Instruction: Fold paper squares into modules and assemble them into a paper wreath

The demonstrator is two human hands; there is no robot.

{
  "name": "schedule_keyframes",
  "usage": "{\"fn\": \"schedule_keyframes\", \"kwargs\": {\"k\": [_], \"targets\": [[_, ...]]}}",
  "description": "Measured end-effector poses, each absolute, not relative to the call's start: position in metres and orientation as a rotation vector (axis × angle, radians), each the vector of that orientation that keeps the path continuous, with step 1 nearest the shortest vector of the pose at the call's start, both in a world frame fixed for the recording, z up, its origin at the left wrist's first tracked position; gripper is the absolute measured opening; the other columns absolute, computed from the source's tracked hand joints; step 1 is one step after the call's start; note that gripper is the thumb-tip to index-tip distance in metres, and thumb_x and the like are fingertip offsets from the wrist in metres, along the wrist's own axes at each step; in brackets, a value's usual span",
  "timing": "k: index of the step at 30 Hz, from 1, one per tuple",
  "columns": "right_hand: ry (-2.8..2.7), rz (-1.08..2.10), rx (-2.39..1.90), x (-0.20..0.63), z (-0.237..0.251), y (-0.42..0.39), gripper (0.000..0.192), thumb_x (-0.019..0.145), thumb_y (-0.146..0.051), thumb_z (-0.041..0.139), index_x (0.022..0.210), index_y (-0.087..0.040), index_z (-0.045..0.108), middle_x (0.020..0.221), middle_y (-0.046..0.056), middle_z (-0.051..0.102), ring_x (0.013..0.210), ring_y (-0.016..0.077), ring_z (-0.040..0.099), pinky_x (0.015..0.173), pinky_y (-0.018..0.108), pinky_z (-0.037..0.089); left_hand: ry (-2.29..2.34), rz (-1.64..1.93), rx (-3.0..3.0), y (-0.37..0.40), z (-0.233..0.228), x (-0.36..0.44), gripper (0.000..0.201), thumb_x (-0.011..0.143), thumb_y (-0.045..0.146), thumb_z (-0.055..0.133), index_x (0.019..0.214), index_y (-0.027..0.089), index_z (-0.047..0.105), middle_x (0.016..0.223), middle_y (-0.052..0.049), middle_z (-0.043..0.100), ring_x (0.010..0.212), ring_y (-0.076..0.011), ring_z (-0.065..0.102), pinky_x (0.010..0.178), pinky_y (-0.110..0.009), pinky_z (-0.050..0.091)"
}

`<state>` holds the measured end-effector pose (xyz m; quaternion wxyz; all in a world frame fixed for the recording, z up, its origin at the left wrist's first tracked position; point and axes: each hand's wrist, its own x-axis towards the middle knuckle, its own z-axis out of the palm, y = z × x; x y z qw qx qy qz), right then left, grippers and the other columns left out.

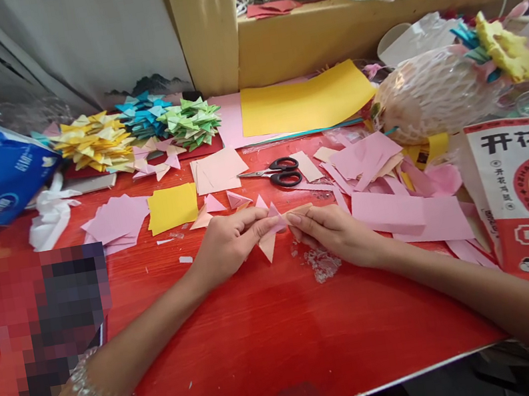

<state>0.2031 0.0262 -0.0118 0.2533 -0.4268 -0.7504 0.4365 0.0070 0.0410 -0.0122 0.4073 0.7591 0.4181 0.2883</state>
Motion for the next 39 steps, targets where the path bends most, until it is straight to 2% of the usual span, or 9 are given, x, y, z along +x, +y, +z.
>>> {"fn": "schedule_keyframes", "kwargs": {"k": [4,14,17,20,23,27,32,34,39], "targets": [[-2.051,1.145,-1.156,0.200,-0.015,0.026,0.039,0.096,-0.037,0.031,0.065,-0.017,0.042,0.054,-0.006,0.037,0.047,0.0055,0.034,0.049,0.020,0.030,1.025,0.691,1.916,0.041,-0.014,0.008,0.031,0.086,0.042,0.049,0.076,0.016,0.064,0.053,0.005,0.041,0.049,-0.0068,0.033,0.046,-0.020,0.027],[-1.945,1.190,-1.149,0.208,-0.017,0.036,0.041,0.094,-0.044,0.031,0.073,-0.015,0.053,0.059,-0.003,0.048,0.048,0.0064,0.043,0.047,0.020,0.033,0.932,0.573,2.010,0.042,-0.014,0.008,0.026,0.085,0.035,0.052,0.069,0.016,0.060,0.059,0.002,0.059,0.051,-0.0076,0.044,0.049,-0.019,0.032],[-1.719,1.154,-1.217,0.209,-0.022,0.043,0.037,0.093,-0.045,0.030,0.094,-0.017,0.054,0.068,-0.002,0.052,0.047,0.0064,0.043,0.044,0.020,0.034,0.762,0.507,2.183,0.036,-0.013,0.007,0.024,0.087,0.031,0.049,0.072,0.015,0.060,0.056,0.002,0.060,0.049,-0.0074,0.048,0.051,-0.019,0.034],[-1.851,0.945,-1.242,0.205,-0.026,0.049,0.027,0.087,-0.036,0.050,0.108,-0.019,0.055,0.082,0.001,0.054,0.057,0.0075,0.049,0.055,0.021,0.042,0.677,0.518,2.277,0.032,-0.013,0.007,0.026,0.088,0.030,0.046,0.072,0.015,0.059,0.051,0.002,0.057,0.046,-0.0079,0.047,0.050,-0.020,0.034],[-2.110,0.751,-1.173,0.196,-0.030,0.055,0.040,0.079,-0.025,0.062,0.118,-0.022,0.054,0.105,0.005,0.052,0.063,0.0080,0.051,0.065,0.025,0.045,0.687,0.566,2.234,0.032,-0.012,0.008,0.026,0.087,0.031,0.047,0.069,0.015,0.057,0.047,0.003,0.052,0.044,-0.0077,0.043,0.047,-0.020,0.033],[-2.314,0.534,-1.084,0.183,-0.035,0.068,0.019,0.082,-0.022,0.057,0.100,-0.022,0.064,0.111,0.007,0.052,0.078,0.0144,0.056,0.068,0.028,0.045,0.744,0.570,2.109,0.033,-0.010,0.008,0.024,0.087,0.031,0.047,0.069,0.016,0.055,0.048,0.004,0.050,0.043,-0.0067,0.040,0.044,-0.018,0.031],[-2.092,0.771,-1.010,0.180,-0.036,0.079,0.009,0.083,-0.016,0.055,0.083,-0.018,0.064,0.089,0.004,0.061,0.082,0.0151,0.058,0.075,0.028,0.046,0.793,0.626,2.096,0.034,-0.008,0.008,0.026,0.085,0.032,0.049,0.066,0.016,0.054,0.053,0.004,0.048,0.049,-0.0074,0.038,0.048,-0.020,0.030],[-1.902,0.944,-1.045,0.183,-0.034,0.079,0.008,0.081,-0.018,0.056,0.087,-0.019,0.061,0.087,0.002,0.061,0.071,0.0129,0.057,0.065,0.027,0.046,0.885,0.675,2.005,0.035,-0.009,0.008,0.026,0.085,0.034,0.051,0.067,0.016,0.055,0.054,0.004,0.046,0.050,-0.0077,0.038,0.049,-0.021,0.029],[-1.323,1.339,-0.998,0.191,-0.029,0.078,0.039,0.075,-0.022,0.063,0.113,-0.026,0.053,0.076,-0.004,0.055,0.051,0.0084,0.053,0.047,0.023,0.043,1.007,0.841,1.634,0.040,-0.010,0.006,0.027,0.086,0.038,0.050,0.070,0.016,0.053,0.062,0.003,0.056,0.053,-0.0081,0.044,0.053,-0.022,0.033]]}}
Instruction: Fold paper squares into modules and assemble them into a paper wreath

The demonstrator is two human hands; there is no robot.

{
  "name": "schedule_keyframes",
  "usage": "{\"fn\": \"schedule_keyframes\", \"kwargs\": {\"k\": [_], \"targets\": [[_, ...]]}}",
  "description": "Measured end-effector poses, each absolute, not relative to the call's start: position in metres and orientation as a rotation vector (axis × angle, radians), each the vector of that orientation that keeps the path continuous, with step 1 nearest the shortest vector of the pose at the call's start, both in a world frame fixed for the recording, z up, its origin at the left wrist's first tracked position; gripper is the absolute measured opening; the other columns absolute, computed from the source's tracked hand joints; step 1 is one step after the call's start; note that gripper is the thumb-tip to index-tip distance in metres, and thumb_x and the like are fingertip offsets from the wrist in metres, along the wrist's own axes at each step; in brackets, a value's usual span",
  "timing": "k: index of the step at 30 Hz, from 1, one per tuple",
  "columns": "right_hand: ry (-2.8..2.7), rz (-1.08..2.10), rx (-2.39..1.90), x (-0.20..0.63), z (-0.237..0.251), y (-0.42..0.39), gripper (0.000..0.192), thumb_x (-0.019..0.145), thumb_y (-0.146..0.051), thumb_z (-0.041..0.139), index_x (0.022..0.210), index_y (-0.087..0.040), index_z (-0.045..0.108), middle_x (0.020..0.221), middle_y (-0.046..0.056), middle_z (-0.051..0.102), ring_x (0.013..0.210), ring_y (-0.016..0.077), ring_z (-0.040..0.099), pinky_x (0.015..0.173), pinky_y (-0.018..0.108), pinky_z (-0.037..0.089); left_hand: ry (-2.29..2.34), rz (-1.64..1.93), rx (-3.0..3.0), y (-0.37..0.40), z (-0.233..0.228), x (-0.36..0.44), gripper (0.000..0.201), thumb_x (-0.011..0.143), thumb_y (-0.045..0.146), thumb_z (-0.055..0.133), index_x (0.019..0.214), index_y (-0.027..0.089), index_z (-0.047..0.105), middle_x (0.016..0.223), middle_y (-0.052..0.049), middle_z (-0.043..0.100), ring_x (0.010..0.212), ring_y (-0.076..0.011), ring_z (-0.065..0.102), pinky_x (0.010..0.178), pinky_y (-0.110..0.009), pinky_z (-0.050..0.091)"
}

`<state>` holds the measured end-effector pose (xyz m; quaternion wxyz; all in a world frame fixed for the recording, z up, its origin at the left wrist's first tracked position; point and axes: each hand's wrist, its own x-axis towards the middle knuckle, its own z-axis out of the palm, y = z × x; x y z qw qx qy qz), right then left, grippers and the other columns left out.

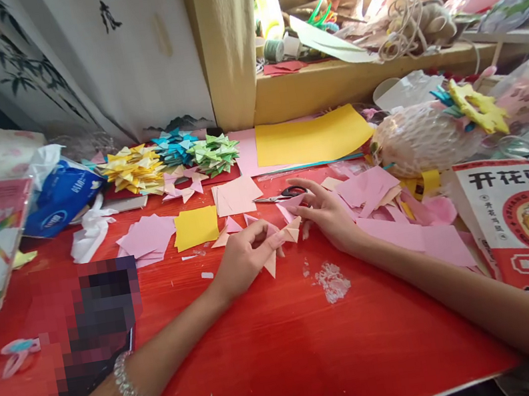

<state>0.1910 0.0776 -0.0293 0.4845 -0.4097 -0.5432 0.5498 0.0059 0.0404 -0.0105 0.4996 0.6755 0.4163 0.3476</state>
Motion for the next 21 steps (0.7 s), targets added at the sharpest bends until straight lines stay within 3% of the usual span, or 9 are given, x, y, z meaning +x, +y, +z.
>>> {"fn": "schedule_keyframes", "kwargs": {"k": [5,8,12,15,18,21], "targets": [[-1.125,1.455,-0.914,0.1908,-0.0315,0.0835,0.014,0.073,-0.026,0.067,0.084,-0.018,0.067,0.087,0.001,0.062,0.073,0.0112,0.057,0.068,0.025,0.048,0.986,0.860,1.580,0.0420,-0.0087,0.0049,0.029,0.085,0.039,0.050,0.070,0.015,0.054,0.065,0.002,0.058,0.053,-0.0083,0.042,0.052,-0.022,0.031],[-1.118,1.484,-0.906,0.1911,-0.0349,0.0863,0.014,0.074,-0.027,0.066,0.083,-0.017,0.068,0.079,0.002,0.063,0.073,0.0119,0.058,0.072,0.026,0.047,0.970,0.865,1.563,0.0415,-0.0085,0.0049,0.028,0.085,0.039,0.050,0.070,0.016,0.054,0.063,0.002,0.057,0.052,-0.0084,0.042,0.052,-0.022,0.031],[-1.118,1.518,-0.910,0.1921,-0.0354,0.0859,0.014,0.072,-0.027,0.069,0.079,-0.016,0.069,0.065,0.000,0.061,0.053,0.0074,0.051,0.053,0.021,0.043,0.948,0.879,1.529,0.0418,-0.0106,0.0046,0.026,0.084,0.039,0.052,0.069,0.017,0.052,0.062,0.003,0.058,0.053,-0.0094,0.045,0.054,-0.022,0.033],[-1.117,1.548,-0.897,0.1918,-0.0327,0.0843,0.023,0.072,-0.026,0.068,0.093,-0.018,0.070,0.067,0.000,0.062,0.050,0.0069,0.049,0.046,0.020,0.039,0.950,0.870,1.519,0.0423,-0.0125,0.0039,0.026,0.084,0.039,0.052,0.072,0.017,0.051,0.062,0.002,0.059,0.053,-0.0101,0.047,0.053,-0.022,0.033],[-1.092,1.555,-0.886,0.1914,-0.0317,0.0847,0.025,0.072,-0.022,0.067,0.097,-0.019,0.071,0.076,0.002,0.067,0.057,0.0085,0.054,0.052,0.021,0.043,0.959,0.859,1.521,0.0426,-0.0135,0.0035,0.026,0.084,0.040,0.051,0.073,0.017,0.052,0.060,0.002,0.059,0.054,-0.0110,0.050,0.054,-0.023,0.035],[-1.067,1.556,-0.867,0.1911,-0.0318,0.0864,0.020,0.072,-0.019,0.065,0.090,-0.018,0.073,0.090,0.004,0.070,0.073,0.0114,0.061,0.071,0.025,0.048,0.983,0.861,1.511,0.0431,-0.0130,0.0040,0.027,0.084,0.042,0.052,0.073,0.017,0.052,0.059,0.002,0.058,0.053,-0.0114,0.052,0.053,-0.022,0.036]]}}
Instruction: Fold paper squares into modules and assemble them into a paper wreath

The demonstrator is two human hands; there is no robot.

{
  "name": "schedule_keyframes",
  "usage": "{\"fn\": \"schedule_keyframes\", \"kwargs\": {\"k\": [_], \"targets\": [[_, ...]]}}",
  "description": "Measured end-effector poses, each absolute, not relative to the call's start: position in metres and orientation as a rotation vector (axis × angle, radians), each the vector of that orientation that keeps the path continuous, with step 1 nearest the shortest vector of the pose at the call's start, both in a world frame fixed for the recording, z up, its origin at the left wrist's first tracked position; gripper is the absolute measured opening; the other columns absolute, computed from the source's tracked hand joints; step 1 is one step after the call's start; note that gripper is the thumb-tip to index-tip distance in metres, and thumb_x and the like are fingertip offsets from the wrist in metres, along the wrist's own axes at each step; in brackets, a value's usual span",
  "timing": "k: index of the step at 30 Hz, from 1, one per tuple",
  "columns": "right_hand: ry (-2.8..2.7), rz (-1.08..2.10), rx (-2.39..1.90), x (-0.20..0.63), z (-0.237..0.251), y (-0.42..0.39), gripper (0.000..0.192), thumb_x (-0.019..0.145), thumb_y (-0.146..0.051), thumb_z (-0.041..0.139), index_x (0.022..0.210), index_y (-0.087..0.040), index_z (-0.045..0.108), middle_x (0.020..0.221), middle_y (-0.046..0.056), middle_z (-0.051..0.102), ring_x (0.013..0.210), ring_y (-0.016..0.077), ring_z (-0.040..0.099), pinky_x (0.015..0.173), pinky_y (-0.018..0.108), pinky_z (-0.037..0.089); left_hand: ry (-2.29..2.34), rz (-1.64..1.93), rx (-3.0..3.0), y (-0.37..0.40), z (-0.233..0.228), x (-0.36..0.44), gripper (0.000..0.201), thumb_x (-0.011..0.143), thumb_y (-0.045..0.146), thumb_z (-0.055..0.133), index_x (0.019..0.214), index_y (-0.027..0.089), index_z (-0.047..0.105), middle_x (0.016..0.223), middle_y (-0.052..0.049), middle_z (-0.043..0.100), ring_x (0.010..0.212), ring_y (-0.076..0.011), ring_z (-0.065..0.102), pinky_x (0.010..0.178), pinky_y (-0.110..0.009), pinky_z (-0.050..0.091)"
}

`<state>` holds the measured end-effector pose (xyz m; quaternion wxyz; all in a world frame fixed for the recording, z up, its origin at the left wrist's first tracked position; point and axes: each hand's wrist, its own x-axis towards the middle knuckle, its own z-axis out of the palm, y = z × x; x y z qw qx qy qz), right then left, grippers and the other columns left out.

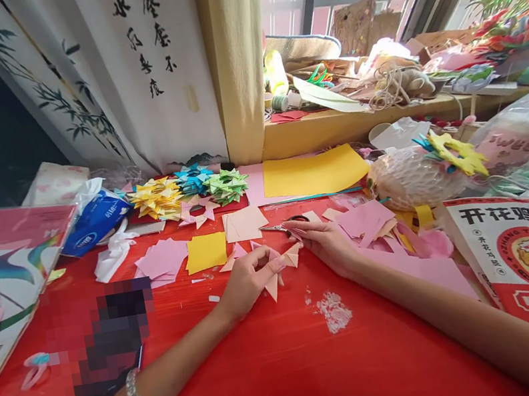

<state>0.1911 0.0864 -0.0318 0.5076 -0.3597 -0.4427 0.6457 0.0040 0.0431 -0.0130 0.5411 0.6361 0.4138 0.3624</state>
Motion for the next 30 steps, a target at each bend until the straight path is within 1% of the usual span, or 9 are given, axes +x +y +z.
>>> {"fn": "schedule_keyframes", "kwargs": {"k": [4,7,10,13,15,17,21,26,30], "targets": [[-1.066,1.581,-0.832,0.190,-0.029,0.086,0.025,0.070,-0.018,0.066,0.095,-0.018,0.071,0.103,0.006,0.069,0.100,0.0179,0.061,0.094,0.032,0.043,0.970,0.898,1.469,0.044,-0.012,0.005,0.027,0.084,0.040,0.053,0.072,0.016,0.051,0.059,0.003,0.058,0.052,-0.0092,0.050,0.051,-0.021,0.036],[-1.142,1.577,-0.857,0.187,-0.029,0.083,0.032,0.071,-0.022,0.069,0.103,-0.021,0.068,0.107,0.005,0.068,0.110,0.0192,0.057,0.100,0.035,0.041,1.004,0.962,1.427,0.044,-0.013,0.006,0.027,0.084,0.041,0.052,0.076,0.015,0.052,0.064,0.001,0.060,0.048,-0.0075,0.048,0.046,-0.019,0.035],[-1.242,1.542,-0.882,0.186,-0.031,0.081,0.025,0.073,-0.029,0.069,0.096,-0.021,0.070,0.100,0.003,0.069,0.098,0.0174,0.062,0.090,0.032,0.049,1.043,1.033,1.371,0.046,-0.015,0.006,0.026,0.083,0.042,0.053,0.086,0.016,0.054,0.068,0.000,0.062,0.047,-0.0086,0.050,0.041,-0.019,0.036],[-1.305,1.561,-0.873,0.186,-0.034,0.081,0.023,0.074,-0.033,0.068,0.092,-0.019,0.070,0.082,0.002,0.068,0.074,0.0145,0.066,0.064,0.025,0.056,1.068,1.083,1.333,0.048,-0.016,0.007,0.029,0.081,0.044,0.055,0.094,0.018,0.054,0.069,-0.001,0.064,0.046,-0.0098,0.051,0.037,-0.019,0.035],[-1.355,1.596,-0.868,0.186,-0.033,0.080,0.027,0.075,-0.037,0.066,0.093,-0.017,0.069,0.072,0.001,0.065,0.054,0.0114,0.063,0.044,0.020,0.051,1.080,1.090,1.335,0.049,-0.016,0.008,0.030,0.079,0.044,0.056,0.095,0.018,0.054,0.070,-0.001,0.065,0.043,-0.0087,0.049,0.036,-0.018,0.034],[-1.422,1.625,-0.872,0.187,-0.032,0.079,0.033,0.075,-0.039,0.065,0.098,-0.015,0.067,0.065,-0.001,0.062,0.041,0.0087,0.057,0.034,0.018,0.044,1.092,1.069,1.350,0.048,-0.016,0.008,0.031,0.078,0.044,0.058,0.097,0.019,0.054,0.072,-0.001,0.066,0.039,-0.0069,0.044,0.035,-0.018,0.032],[-1.562,1.580,-0.908,0.187,-0.026,0.075,0.034,0.080,-0.038,0.060,0.106,-0.016,0.062,0.057,-0.004,0.057,0.032,0.0040,0.048,0.029,0.014,0.031,1.141,1.014,1.402,0.048,-0.017,0.007,0.028,0.079,0.044,0.057,0.092,0.019,0.058,0.073,0.001,0.065,0.035,-0.0037,0.034,0.034,-0.018,0.027],[-1.592,1.539,-0.886,0.187,-0.023,0.073,0.025,0.083,-0.038,0.056,0.097,-0.017,0.057,0.072,-0.003,0.060,0.030,0.0006,0.043,0.028,0.015,0.024,1.207,1.112,1.412,0.051,-0.020,0.005,0.027,0.078,0.043,0.059,0.076,0.017,0.064,0.074,0.000,0.063,0.065,-0.0116,0.055,0.058,-0.020,0.041],[-1.572,1.535,-0.846,0.186,-0.025,0.074,0.024,0.083,-0.041,0.055,0.091,-0.018,0.051,0.075,-0.002,0.058,0.035,0.0028,0.048,0.028,0.014,0.027,1.187,1.105,1.333,0.051,-0.020,0.004,0.027,0.076,0.043,0.063,0.083,0.017,0.064,0.074,0.000,0.063,0.071,-0.0150,0.059,0.063,-0.023,0.044]]}}
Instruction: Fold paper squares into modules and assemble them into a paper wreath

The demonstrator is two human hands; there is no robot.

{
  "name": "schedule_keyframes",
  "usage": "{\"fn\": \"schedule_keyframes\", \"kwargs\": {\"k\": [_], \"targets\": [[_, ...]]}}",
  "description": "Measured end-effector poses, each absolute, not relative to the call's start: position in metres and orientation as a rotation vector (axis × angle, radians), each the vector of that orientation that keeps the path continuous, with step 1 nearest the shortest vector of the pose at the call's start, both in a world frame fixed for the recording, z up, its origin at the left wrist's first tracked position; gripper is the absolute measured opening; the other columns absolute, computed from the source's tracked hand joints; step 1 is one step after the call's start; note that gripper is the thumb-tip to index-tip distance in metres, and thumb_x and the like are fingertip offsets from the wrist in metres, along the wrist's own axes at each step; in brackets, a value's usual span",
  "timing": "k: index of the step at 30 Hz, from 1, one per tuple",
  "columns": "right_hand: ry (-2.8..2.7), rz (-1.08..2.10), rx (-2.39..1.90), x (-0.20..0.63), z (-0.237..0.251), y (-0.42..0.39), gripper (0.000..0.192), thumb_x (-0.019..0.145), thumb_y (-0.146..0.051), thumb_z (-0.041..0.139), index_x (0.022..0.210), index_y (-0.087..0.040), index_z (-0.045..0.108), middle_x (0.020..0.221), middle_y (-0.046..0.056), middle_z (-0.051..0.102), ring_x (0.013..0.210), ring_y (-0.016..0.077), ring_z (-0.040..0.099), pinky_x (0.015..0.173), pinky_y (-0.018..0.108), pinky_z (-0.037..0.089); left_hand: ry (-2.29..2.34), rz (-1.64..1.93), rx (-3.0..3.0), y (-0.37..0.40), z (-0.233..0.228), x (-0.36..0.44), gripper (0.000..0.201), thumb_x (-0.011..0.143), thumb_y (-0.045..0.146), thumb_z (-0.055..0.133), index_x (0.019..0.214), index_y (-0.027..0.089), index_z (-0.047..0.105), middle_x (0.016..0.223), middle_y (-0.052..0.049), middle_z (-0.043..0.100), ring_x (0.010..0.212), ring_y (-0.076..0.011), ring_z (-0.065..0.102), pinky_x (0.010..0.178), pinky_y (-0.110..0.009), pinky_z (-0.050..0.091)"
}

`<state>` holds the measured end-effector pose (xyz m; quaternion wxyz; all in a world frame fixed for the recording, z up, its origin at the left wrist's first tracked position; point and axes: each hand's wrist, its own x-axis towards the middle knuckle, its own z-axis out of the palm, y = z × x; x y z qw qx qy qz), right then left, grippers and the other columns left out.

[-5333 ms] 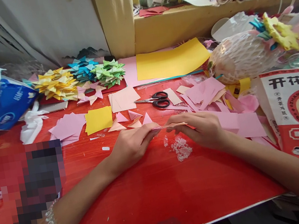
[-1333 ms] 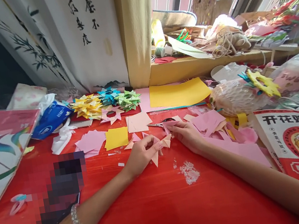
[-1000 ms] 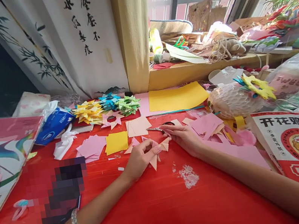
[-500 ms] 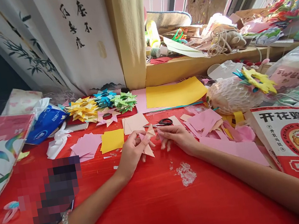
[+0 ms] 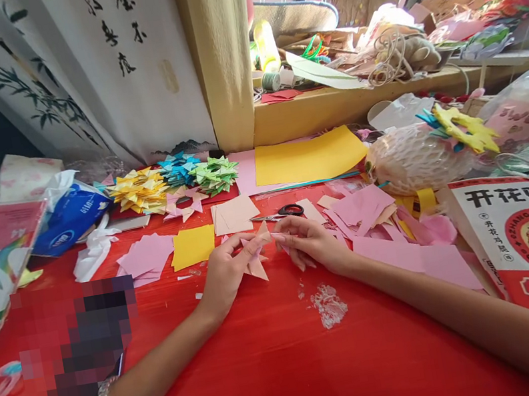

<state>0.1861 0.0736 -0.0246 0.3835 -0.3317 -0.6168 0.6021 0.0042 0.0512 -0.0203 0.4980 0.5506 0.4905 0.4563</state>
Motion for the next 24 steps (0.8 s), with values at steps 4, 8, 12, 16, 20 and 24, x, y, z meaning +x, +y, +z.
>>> {"fn": "schedule_keyframes", "kwargs": {"k": [4,8,12,16,20,24], "targets": [[-1.590,1.503,-0.860,0.1853,-0.0264,0.0746,0.025,0.082,-0.041,0.056,0.090,-0.017,0.054,0.071,-0.002,0.059,0.035,0.0038,0.050,0.030,0.014,0.033,1.156,1.053,1.314,0.0504,-0.0180,0.0048,0.033,0.074,0.043,0.065,0.097,0.018,0.060,0.071,-0.002,0.067,0.067,-0.0163,0.061,0.062,-0.025,0.044],[-1.590,1.490,-0.865,0.1852,-0.0270,0.0754,0.023,0.079,-0.039,0.060,0.086,-0.017,0.058,0.060,-0.004,0.058,0.034,0.0051,0.049,0.031,0.016,0.034,1.156,1.013,1.392,0.0511,-0.0180,0.0052,0.028,0.076,0.042,0.063,0.090,0.018,0.063,0.075,-0.003,0.069,0.074,-0.0168,0.062,0.066,-0.024,0.043],[-1.485,1.469,-0.845,0.1858,-0.0275,0.0764,0.021,0.078,-0.036,0.063,0.085,-0.017,0.066,0.080,0.002,0.066,0.067,0.0116,0.064,0.061,0.023,0.053,1.147,1.021,1.366,0.0517,-0.0192,0.0049,0.026,0.079,0.043,0.060,0.088,0.018,0.065,0.074,-0.003,0.069,0.072,-0.0158,0.061,0.066,-0.024,0.043],[-1.390,1.466,-0.871,0.1869,-0.0283,0.0774,0.020,0.080,-0.035,0.061,0.086,-0.018,0.070,0.090,0.003,0.068,0.085,0.0135,0.063,0.086,0.029,0.050,1.155,1.011,1.345,0.0517,-0.0192,0.0050,0.027,0.079,0.044,0.059,0.087,0.018,0.064,0.074,-0.003,0.069,0.072,-0.0162,0.062,0.066,-0.024,0.043],[-1.314,1.494,-0.862,0.1867,-0.0291,0.0783,0.036,0.073,-0.027,0.068,0.108,-0.024,0.062,0.118,0.003,0.061,0.096,0.0156,0.062,0.088,0.032,0.049,1.147,1.015,1.312,0.0520,-0.0196,0.0052,0.027,0.078,0.044,0.060,0.085,0.018,0.064,0.071,-0.002,0.069,0.070,-0.0158,0.061,0.065,-0.024,0.043],[-1.206,1.588,-0.768,0.1841,-0.0296,0.0754,0.020,0.078,-0.028,0.065,0.095,-0.021,0.058,0.115,0.004,0.062,0.102,0.0154,0.061,0.094,0.031,0.045,1.073,1.046,1.267,0.0519,-0.0194,0.0057,0.022,0.077,0.040,0.063,0.084,0.019,0.064,0.077,0.000,0.066,0.076,-0.0158,0.061,0.068,-0.023,0.044]]}}
